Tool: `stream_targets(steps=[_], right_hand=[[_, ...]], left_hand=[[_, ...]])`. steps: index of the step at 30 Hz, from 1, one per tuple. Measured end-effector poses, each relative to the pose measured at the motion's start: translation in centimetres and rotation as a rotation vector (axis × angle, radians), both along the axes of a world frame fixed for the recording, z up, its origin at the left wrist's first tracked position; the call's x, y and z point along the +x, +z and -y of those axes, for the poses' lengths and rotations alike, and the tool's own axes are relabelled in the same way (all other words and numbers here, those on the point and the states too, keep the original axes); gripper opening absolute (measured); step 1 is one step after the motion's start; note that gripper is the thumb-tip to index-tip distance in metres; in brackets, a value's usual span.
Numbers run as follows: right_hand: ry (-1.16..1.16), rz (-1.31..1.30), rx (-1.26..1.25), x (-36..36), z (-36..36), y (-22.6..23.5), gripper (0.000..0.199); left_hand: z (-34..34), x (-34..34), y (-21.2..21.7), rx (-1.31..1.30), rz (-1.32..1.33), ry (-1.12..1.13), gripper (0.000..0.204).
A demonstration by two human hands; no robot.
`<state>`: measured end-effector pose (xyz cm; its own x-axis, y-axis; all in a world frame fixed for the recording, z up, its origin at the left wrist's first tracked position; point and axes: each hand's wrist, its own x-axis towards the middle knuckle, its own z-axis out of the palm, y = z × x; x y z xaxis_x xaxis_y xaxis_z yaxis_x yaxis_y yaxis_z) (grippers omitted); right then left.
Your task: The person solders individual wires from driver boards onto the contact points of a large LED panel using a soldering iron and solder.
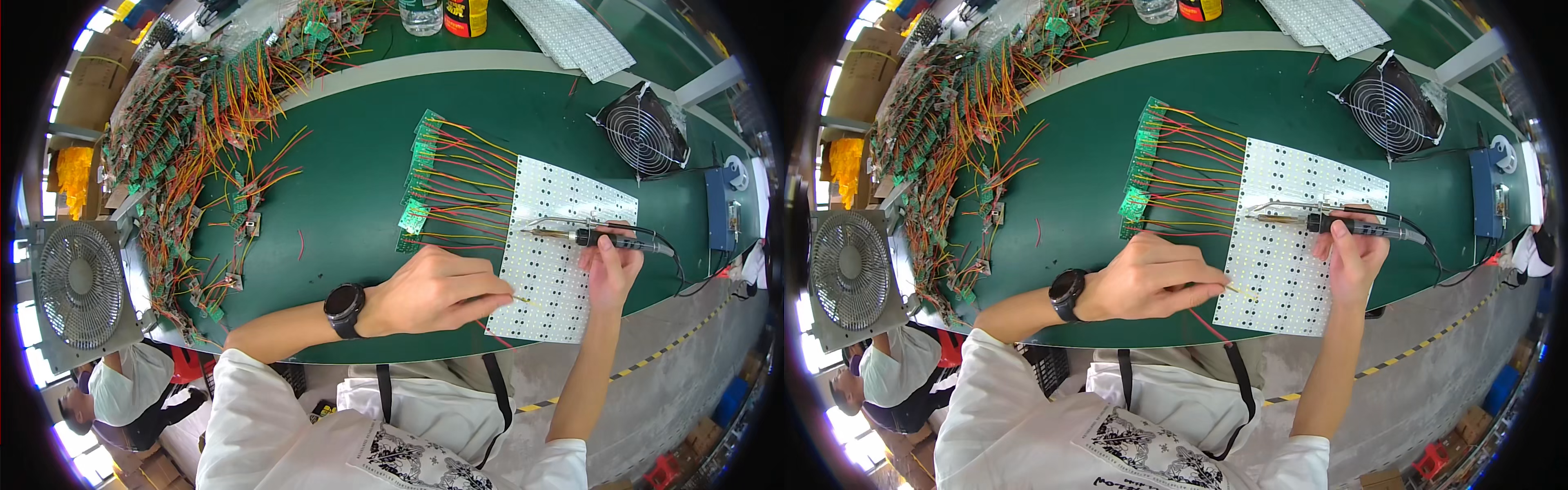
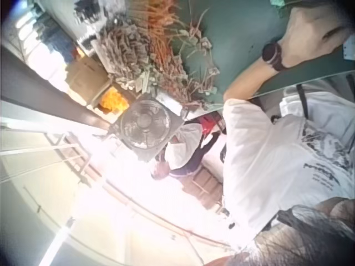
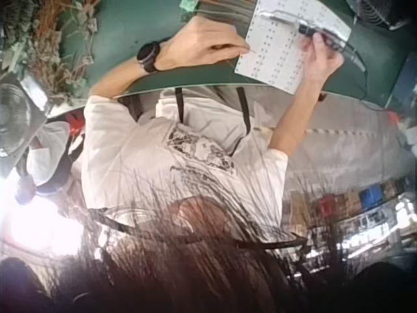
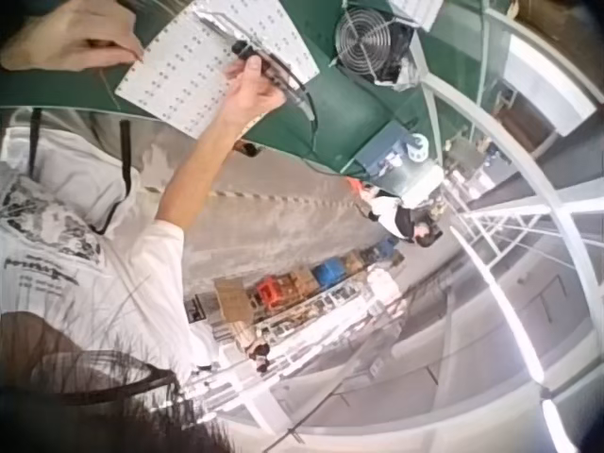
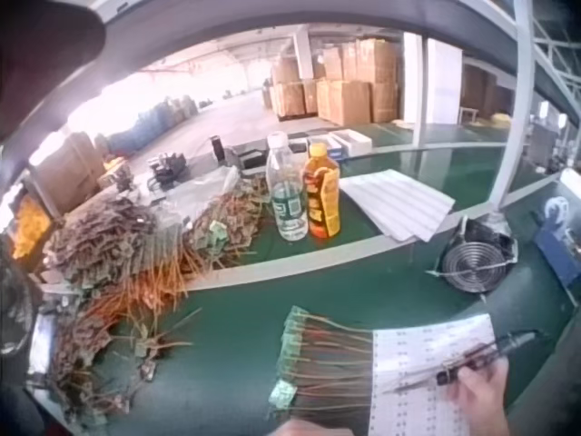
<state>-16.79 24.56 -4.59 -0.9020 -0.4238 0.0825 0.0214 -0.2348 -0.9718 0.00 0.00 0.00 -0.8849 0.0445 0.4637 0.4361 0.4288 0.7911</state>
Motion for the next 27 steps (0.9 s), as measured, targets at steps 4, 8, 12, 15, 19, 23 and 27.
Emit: stream_targets(steps=[4, 8, 12, 15, 19, 23, 27], right_hand=[[-0.054, -0.068, -0.025, 0.2, 0.5, 0.7, 0.026], [-0.162, -0.208, -0.065, 0.7, 0.9, 0.1, 0.024], [-0.193, -0.281, -0.075, 0.8, 0.9, 0.8, 0.021], [-0.309, -0.335, 0.01, 0.7, 0.8, 0.3, 0.021], [-0.308, -0.28, 0.144, 0.6, 1.1, 1.3, 0.021], [-0.15, -0.079, 0.021, 1.7, 0.8, 1.2, 0.024], [0.045, -0.082, 0.027, 2.0, 0.0, 0.6, 0.026]], left_hand=[[0.1, -0.2, -1.3, -0.21, 0.04, 0.025, 0.014], [-0.5, 0.0, -3.6, -0.412, -0.057, 0.254, 0.014], [-0.5, -0.2, -3.6, -0.386, -0.056, 0.339, 0.012], [-0.3, -0.3, -3.9, -0.332, -0.02, 0.339, 0.009], [-0.3, -0.2, -3.7, -0.328, 0.011, 0.37, 0.007], [-0.2, -0.2, -3.7, -0.301, 0.017, 0.388, 0.006], [-0.3, -0.3, -3.8, -0.283, 0.022, 0.371, 0.006]])
